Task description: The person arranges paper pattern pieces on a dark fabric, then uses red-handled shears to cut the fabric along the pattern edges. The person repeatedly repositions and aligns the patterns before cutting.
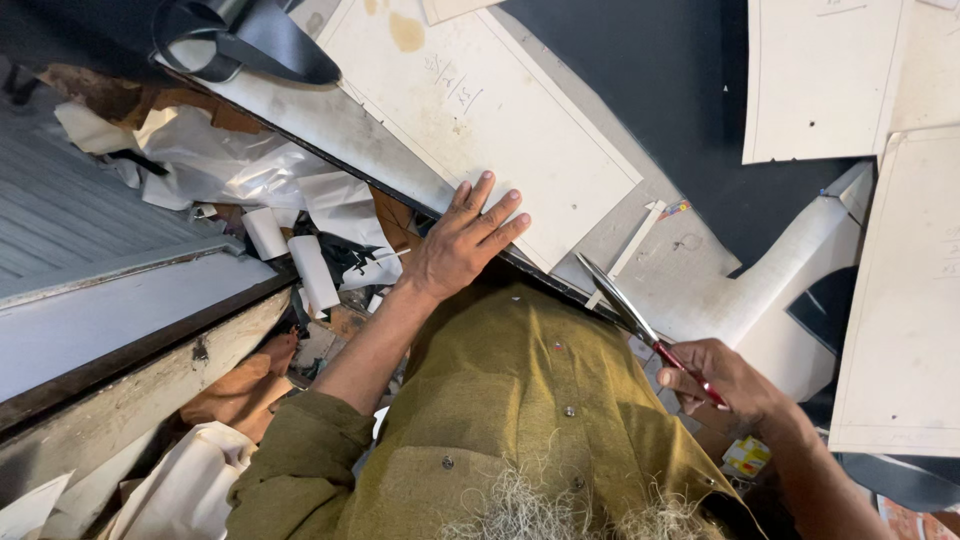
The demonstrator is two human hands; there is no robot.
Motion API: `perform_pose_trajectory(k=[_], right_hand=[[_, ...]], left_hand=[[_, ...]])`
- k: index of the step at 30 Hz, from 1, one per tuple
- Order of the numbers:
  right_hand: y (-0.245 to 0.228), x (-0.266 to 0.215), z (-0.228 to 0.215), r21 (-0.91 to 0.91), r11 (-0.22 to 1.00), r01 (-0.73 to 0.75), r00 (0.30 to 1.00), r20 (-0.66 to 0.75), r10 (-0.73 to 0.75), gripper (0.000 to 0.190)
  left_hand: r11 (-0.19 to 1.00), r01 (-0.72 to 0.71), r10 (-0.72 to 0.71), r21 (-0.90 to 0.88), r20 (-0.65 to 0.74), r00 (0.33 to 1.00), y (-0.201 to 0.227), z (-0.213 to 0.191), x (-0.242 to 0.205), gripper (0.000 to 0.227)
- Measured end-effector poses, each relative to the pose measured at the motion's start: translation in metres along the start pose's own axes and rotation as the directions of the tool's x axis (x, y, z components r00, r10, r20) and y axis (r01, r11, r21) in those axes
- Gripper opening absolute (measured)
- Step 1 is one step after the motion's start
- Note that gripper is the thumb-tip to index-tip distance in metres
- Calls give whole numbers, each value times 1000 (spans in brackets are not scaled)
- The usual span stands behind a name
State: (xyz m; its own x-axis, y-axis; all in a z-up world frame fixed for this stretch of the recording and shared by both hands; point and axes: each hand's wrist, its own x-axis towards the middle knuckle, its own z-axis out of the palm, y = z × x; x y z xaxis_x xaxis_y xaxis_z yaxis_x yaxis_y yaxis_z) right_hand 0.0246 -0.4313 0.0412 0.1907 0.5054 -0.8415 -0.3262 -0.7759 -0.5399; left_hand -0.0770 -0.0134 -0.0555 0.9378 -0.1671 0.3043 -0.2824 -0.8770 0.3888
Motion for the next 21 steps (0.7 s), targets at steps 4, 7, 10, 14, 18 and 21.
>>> perform_pose_trajectory(k=[4, 7, 10, 14, 18, 21], right_hand=[[-29, 14, -29, -162, 967, -195, 980, 3, 198, 47], [-56, 17, -45, -326, 930, -172, 984, -20, 175, 45], [-78, 18, -60, -484, 862, -151, 987, -34, 154, 51], [-102, 19, -74, -598, 773, -213, 975, -78, 209, 57], [-125, 16, -70, -604, 773, -194, 979, -63, 196, 58], [-144, 7, -61, -769, 581, -267, 960, -158, 232, 58]], left_hand=[[1000, -10, 10, -14, 14, 1000, -2, -6, -1, 39], [999, -2, 3, -34, 22, 1000, 0, -11, 1, 38], [999, 8, -7, -34, 34, 999, 2, -16, 4, 38], [999, 8, -7, -39, 35, 999, 3, -23, 7, 36], [999, 0, 1, -38, 34, 999, 4, -27, 9, 35], [999, -14, 15, -40, 27, 1000, 4, -26, 10, 34]])
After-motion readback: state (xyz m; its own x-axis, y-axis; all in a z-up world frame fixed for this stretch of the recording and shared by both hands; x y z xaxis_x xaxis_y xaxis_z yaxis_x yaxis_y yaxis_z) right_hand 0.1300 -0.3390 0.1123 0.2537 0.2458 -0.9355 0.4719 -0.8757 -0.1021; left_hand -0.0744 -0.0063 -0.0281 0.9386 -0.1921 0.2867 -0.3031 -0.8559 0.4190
